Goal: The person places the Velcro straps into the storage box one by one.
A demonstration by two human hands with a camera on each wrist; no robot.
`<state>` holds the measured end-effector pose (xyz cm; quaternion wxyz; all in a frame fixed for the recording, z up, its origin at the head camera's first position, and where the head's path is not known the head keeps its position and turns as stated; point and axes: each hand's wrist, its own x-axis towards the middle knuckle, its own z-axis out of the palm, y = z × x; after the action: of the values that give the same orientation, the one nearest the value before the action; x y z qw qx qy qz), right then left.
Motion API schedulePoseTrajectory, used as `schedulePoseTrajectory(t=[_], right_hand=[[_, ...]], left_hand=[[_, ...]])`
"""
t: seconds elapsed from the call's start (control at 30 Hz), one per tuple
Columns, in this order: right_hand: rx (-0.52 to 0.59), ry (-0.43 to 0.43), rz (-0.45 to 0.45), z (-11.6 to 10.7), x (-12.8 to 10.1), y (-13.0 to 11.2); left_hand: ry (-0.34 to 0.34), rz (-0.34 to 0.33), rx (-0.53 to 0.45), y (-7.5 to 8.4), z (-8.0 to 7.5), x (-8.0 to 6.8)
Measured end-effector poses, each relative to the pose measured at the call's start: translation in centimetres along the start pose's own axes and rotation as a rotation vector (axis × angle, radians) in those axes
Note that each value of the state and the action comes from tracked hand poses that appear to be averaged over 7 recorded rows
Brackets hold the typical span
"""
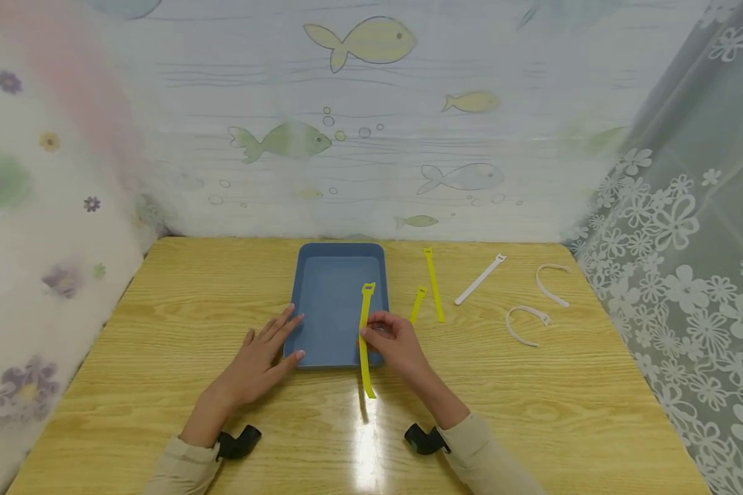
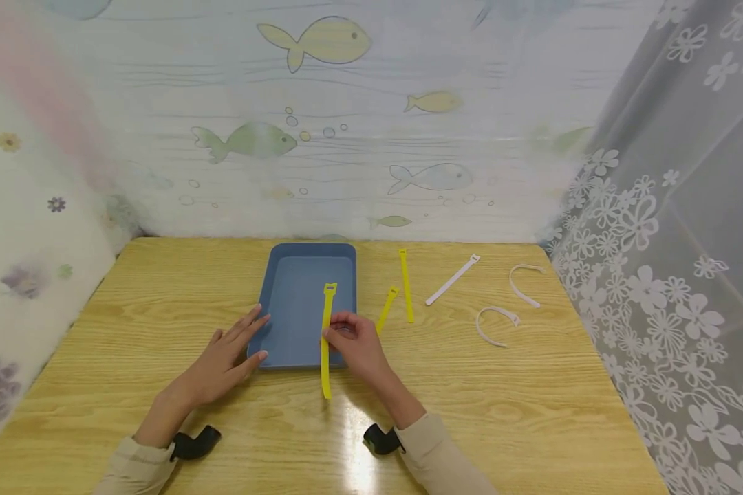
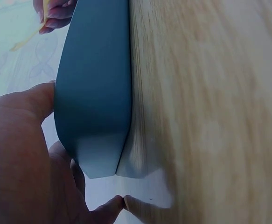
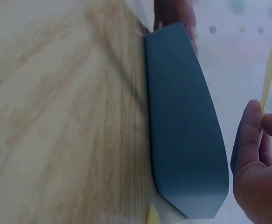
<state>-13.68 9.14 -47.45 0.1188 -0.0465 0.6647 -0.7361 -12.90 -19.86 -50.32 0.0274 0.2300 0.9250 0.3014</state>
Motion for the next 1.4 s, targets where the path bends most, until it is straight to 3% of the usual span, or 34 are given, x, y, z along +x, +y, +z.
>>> schedulePoseTrajectory(t=[0.63, 0.97, 1.4], right_hand=[[-0.008, -0.003, -0.067, -0.1, 2.8, -1.0], [0.000, 0.020, -0.054, 0.3, 4.9, -2.4], [0.064, -0.023, -0.027, 1.6, 7.9, -3.2]], left_hand=[[0.004, -0.011, 0.008, -0.1, 0.2, 0.0], [-0.006, -0.026, -0.003, -0.2, 0.2, -0.1], [0.022, -0.016, -0.003, 0.1, 0.2, -0.1]])
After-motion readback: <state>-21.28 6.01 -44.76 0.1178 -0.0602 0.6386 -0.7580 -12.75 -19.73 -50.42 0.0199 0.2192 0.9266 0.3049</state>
